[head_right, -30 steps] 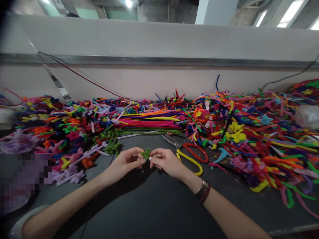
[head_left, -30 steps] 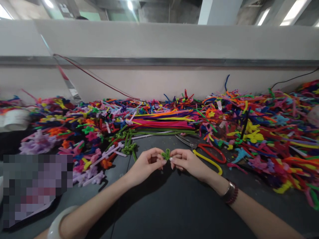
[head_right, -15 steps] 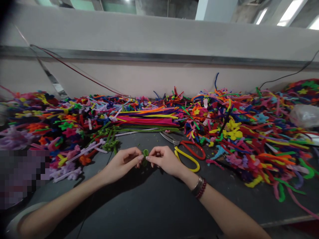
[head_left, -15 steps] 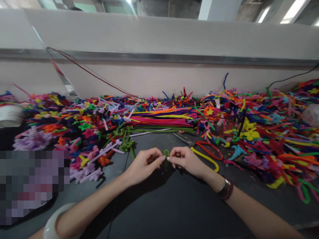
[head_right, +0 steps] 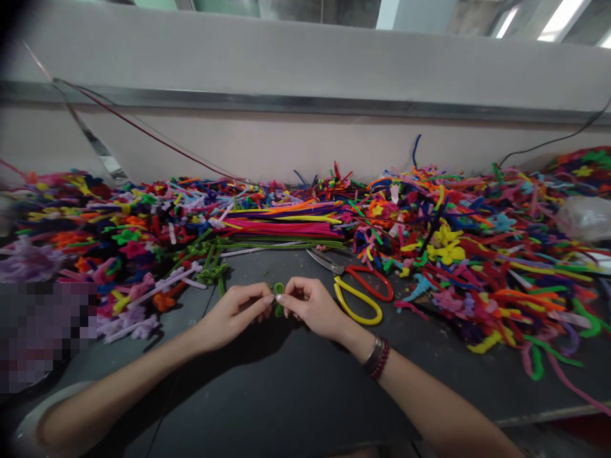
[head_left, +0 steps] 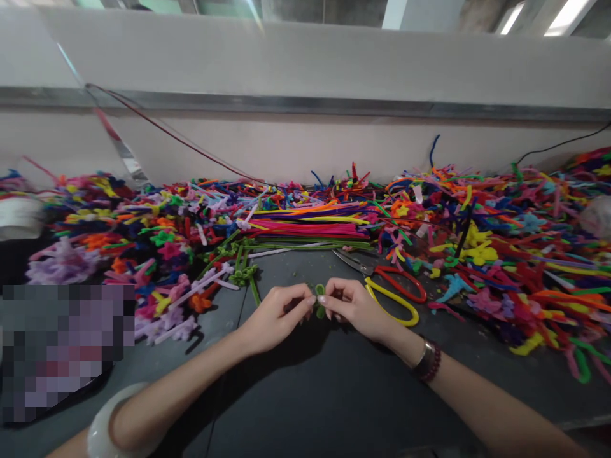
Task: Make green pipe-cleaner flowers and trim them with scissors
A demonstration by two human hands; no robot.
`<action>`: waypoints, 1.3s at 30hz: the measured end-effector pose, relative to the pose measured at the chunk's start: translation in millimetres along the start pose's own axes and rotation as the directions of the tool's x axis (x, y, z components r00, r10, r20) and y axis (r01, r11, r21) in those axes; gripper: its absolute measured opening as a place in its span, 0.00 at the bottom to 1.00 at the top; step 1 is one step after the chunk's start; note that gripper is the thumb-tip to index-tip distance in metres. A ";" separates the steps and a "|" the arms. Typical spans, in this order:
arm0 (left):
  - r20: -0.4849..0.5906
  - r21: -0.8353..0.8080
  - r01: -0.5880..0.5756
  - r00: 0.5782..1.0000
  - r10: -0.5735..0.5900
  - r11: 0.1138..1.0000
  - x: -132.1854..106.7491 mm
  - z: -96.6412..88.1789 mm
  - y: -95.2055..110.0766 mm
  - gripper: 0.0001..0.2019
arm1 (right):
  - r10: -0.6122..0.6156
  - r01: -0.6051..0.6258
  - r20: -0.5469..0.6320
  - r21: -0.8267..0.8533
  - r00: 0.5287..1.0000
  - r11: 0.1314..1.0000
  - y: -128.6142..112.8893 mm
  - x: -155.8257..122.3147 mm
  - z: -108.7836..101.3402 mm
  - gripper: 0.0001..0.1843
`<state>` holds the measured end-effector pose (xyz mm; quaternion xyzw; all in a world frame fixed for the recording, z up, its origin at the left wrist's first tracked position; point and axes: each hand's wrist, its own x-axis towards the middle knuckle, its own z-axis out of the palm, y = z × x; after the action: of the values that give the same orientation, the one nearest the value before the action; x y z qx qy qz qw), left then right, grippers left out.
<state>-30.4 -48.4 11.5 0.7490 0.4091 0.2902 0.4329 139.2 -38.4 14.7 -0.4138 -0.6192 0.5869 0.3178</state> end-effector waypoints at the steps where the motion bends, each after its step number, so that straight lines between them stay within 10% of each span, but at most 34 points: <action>1: 0.002 -0.078 0.026 1.000 -0.025 0.997 0.2 1.2 -0.2 0.14 | -0.014 0.014 -0.023 0.013 1.000 1.000 -0.3 -0.3 1.3 0.13; 7: 0.057 -0.318 0.103 0.994 -0.089 0.943 2.0 3.1 0.3 0.14 | -0.023 0.030 -0.078 0.089 0.997 0.996 -0.3 -1.3 4.1 0.15; 31: -0.071 0.143 -0.126 0.988 0.137 0.982 0.1 -2.7 1.4 0.14 | 0.193 -0.229 0.199 0.174 0.961 0.958 -2.1 -2.8 5.0 0.12; 39: -0.116 -0.240 0.047 0.990 -0.077 0.970 5.6 -5.2 -5.5 0.15 | 0.068 -0.104 0.169 0.216 0.983 0.971 -2.5 2.9 -6.8 0.14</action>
<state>-33.7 -39.8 9.5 0.6594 0.4209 0.3693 0.5016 143.5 -32.6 17.6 -0.3534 -0.5540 0.6975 0.2857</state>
